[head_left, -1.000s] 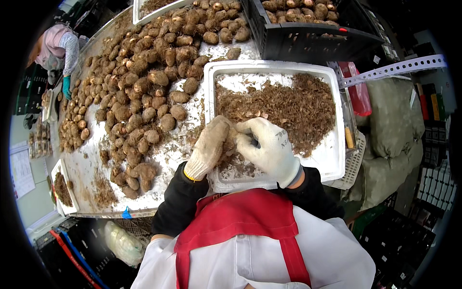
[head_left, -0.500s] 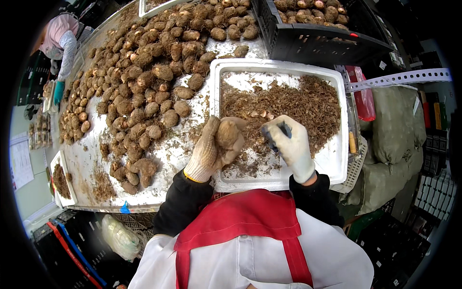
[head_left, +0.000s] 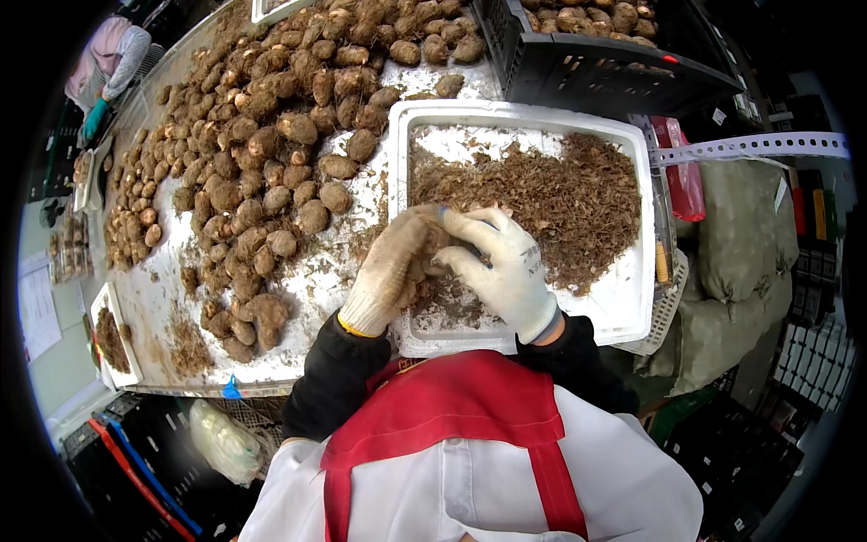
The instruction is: The person peels taro roots by hand, removing the outer skin and dirt. They pick up each root from a large pile on a metal table, rub the surface to clean it, and place the peeled root into a black crate. The process is repetitive and manual, with no tools used.
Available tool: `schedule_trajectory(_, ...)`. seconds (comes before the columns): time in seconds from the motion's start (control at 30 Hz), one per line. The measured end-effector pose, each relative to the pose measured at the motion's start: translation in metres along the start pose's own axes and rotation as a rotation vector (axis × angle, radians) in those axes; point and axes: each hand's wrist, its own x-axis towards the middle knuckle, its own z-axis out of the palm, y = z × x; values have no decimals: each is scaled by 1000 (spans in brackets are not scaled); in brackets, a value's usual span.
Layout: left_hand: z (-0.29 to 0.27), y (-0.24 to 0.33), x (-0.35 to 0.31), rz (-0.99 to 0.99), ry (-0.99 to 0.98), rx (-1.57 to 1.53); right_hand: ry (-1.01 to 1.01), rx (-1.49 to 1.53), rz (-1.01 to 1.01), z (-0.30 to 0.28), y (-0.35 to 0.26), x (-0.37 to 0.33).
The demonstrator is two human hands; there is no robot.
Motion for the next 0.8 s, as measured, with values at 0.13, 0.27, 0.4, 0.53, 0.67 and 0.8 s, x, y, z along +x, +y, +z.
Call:
schedule_trajectory(0.13,-9,-4,0,-9,28,196,-20,81,-1,-5,5,0)
schedule_trajectory(0.27,-8,-9,-4,-187,29,-72,-38,60,94,-12,12,0)
schedule_trajectory(0.4,-3,-5,-3,-303,5,-257,-23,-1,147,-24,23,-1)
schedule_trajectory(0.53,-10,-16,-1,-314,-27,-378,-53,20,-61,-18,-1,1)
schedule_trajectory(0.67,8,-28,4,-142,258,-135,-58,25,-69,-9,6,-1)
schedule_trajectory(0.8,3,-10,-3,-219,161,4,-56,63,-66,-5,9,1)
